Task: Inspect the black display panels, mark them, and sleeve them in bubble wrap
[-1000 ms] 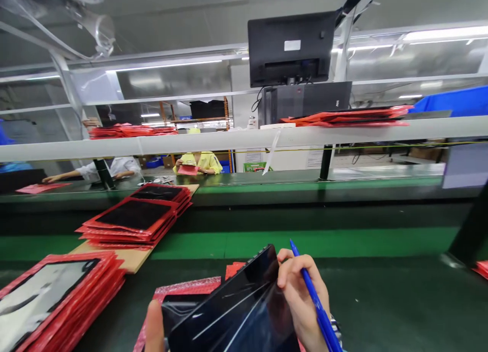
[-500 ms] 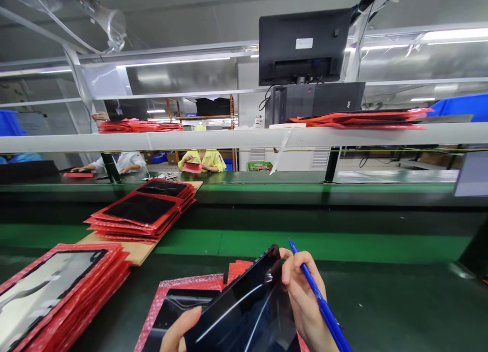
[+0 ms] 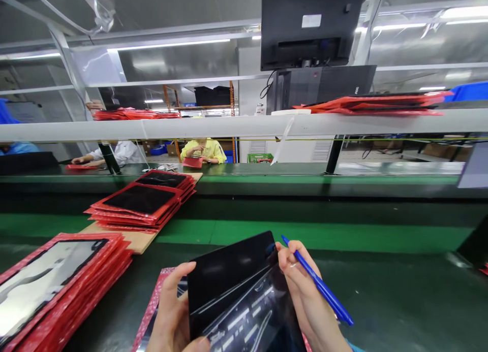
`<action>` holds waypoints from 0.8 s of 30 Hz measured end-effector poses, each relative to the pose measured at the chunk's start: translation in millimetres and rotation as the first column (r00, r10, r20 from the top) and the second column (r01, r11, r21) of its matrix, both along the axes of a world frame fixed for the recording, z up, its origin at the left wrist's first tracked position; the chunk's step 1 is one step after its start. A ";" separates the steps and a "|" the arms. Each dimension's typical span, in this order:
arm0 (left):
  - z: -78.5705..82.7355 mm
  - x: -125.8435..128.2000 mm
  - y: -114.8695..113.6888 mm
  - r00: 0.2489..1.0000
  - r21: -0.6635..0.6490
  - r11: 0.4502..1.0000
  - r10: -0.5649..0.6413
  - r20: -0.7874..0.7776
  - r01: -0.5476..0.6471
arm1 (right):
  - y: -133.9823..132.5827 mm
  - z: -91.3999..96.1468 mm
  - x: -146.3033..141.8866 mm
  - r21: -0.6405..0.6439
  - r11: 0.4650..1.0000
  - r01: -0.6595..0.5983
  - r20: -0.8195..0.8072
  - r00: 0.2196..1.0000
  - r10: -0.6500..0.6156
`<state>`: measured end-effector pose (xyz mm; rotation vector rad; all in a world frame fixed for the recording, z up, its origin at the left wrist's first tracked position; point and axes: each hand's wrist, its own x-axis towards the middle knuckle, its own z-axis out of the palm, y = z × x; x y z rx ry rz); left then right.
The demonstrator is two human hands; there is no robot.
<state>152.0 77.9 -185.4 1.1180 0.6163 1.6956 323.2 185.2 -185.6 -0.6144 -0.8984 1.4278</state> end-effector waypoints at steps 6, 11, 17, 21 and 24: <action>12.6 -5.9 0.9 0.989 0.019 0.994 -0.111 0.101 0.110 | 2.4 4.4 -3.4 -0.325 0.941 0.096 -0.063 0.990 -0.123; 12.7 -12.6 1.9 0.981 -0.093 0.983 -0.145 0.132 0.158 | 5.9 8.5 -3.4 -0.409 0.907 0.104 -0.131 0.977 -0.171; 14.9 -13.6 4.7 0.989 -0.176 0.979 -0.081 0.124 0.102 | 12.0 6.4 -2.2 -0.402 0.907 0.128 -0.146 0.969 -0.201; 15.5 -14.1 5.2 0.985 -0.266 0.956 -0.086 0.152 0.125 | 14.7 3.8 3.6 -0.404 0.909 0.097 -0.160 0.971 -0.175; 16.8 -13.5 5.2 0.980 -0.303 0.944 -0.078 0.185 0.132 | 15.8 4.3 6.0 -0.428 0.900 0.085 -0.200 0.962 -0.186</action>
